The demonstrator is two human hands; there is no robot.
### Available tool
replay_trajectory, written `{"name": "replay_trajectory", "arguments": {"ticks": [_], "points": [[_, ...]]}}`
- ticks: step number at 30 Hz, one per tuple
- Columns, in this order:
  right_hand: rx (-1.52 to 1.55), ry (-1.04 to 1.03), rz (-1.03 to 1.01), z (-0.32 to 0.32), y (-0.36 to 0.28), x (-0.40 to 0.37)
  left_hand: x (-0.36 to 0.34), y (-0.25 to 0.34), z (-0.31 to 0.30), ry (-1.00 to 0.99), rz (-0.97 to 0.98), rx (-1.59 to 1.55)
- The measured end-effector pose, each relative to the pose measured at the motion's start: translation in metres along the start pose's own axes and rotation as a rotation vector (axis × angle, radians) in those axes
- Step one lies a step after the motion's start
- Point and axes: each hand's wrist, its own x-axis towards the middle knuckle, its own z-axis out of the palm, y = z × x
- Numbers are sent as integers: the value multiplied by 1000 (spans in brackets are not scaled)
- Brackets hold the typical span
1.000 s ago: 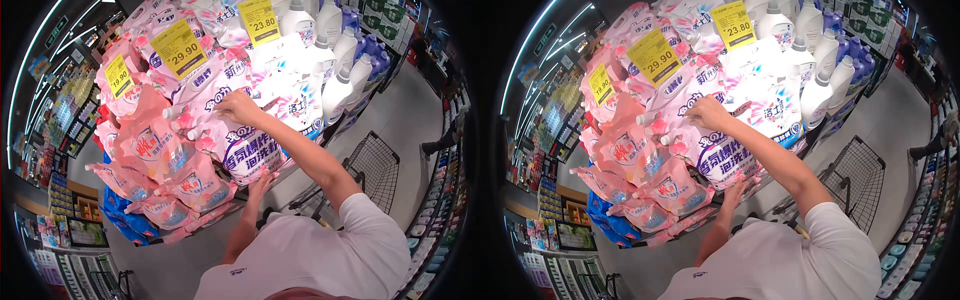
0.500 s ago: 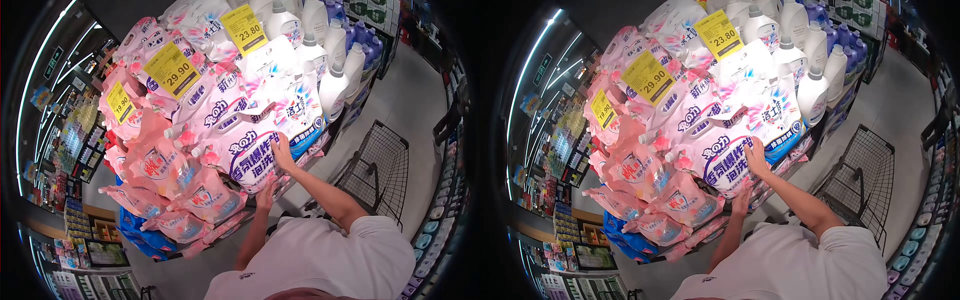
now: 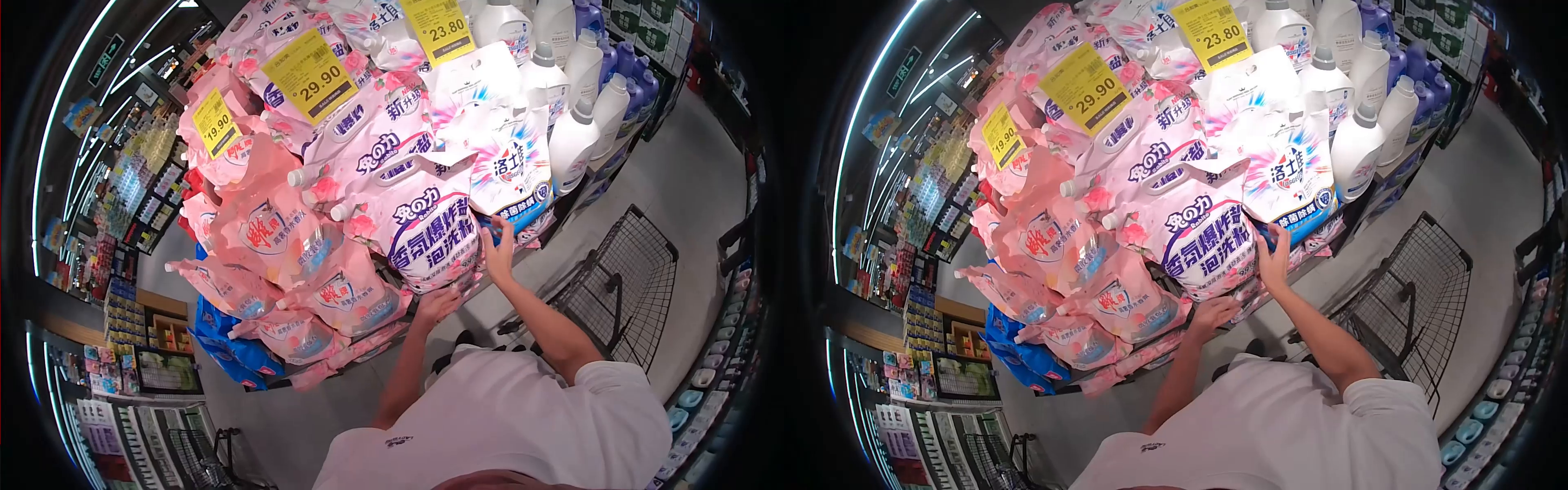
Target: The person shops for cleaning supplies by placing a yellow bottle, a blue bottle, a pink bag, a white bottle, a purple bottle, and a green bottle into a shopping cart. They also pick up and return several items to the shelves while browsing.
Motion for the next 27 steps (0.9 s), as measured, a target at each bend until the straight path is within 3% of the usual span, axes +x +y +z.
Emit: {"name": "replay_trajectory", "arguments": {"ticks": [2,4,5,7,10,11,12,14,20,22,23,27], "points": [[1,8,95,-10,43,-32,-9,-5,-22,13,117,117],[-189,-67,259,-11,83,-54,-30,9,-20,540,589,479],[-187,-78,257,-9,83,-54,-40,19,-13,551,588,473],[318,-264,696,-7,75,-55,-51,44,1,667,928,312],[356,-417,761,-5,17,-41,-33,54,-3,545,924,292],[124,-389,506,19,129,-48,-23,59,-4,540,847,250],[130,-389,501,14,106,-44,-22,68,-1,541,854,253],[285,-511,817,-6,31,-30,-23,85,8,460,764,153],[278,-386,634,10,70,-39,-16,86,4,439,823,43],[177,-448,520,16,93,-37,-14,77,2,541,741,107],[217,-452,598,4,42,-32,-15,73,5,552,779,96],[71,-538,441,8,73,-24,-14,70,4,539,779,15]]}}
